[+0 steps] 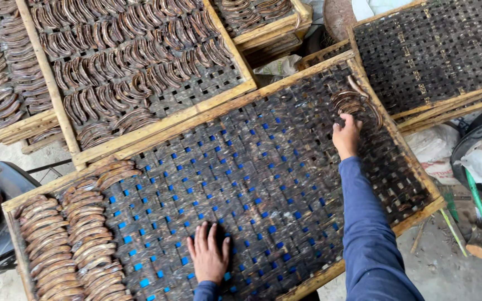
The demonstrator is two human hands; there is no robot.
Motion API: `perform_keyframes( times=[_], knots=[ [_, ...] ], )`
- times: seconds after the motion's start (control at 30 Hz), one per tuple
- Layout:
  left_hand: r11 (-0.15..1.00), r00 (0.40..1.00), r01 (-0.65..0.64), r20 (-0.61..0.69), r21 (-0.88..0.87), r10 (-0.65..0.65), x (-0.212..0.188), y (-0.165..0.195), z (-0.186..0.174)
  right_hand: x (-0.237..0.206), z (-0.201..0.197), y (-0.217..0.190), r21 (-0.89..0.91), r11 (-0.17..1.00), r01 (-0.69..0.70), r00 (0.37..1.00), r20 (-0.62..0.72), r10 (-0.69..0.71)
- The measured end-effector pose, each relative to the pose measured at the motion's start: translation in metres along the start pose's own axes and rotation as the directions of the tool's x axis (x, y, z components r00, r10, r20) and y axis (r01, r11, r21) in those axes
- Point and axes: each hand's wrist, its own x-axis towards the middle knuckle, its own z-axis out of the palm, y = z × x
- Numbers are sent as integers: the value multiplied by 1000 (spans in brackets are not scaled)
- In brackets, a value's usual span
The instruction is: The person sits on the ground in front of bamboo drying trays filled with dried banana slices. They flip and spread individual banana slices across the tray surface, reposition the tray, and slide stacked trays aside to reach a fresh tray, continuing to turn and arrange the slices by hand.
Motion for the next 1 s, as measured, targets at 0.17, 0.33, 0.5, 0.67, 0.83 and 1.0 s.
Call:
perform_keyframes(
  times=[0.17,0.33,0.5,0.67,0.83,1.0],
  knots=[
    [997,1000,16,-3,72,-16,-2,-4,0,40,15,-6,-211,977,22,996,94,-2],
    [994,999,31,-20,109,-29,-2,-6,0,70,25,-13,-375,923,93,972,236,-2],
    [988,998,51,17,147,-54,-3,-7,-1,74,26,7,-271,947,170,953,290,-88],
    [986,998,52,10,161,-54,0,-8,-5,77,26,22,-172,941,292,940,230,-250],
    [986,998,62,17,152,-66,3,-7,-9,82,23,17,-176,917,357,924,213,-319],
    [983,997,71,30,172,-77,4,-9,-10,79,21,10,-261,880,397,913,207,-351]
  ],
)
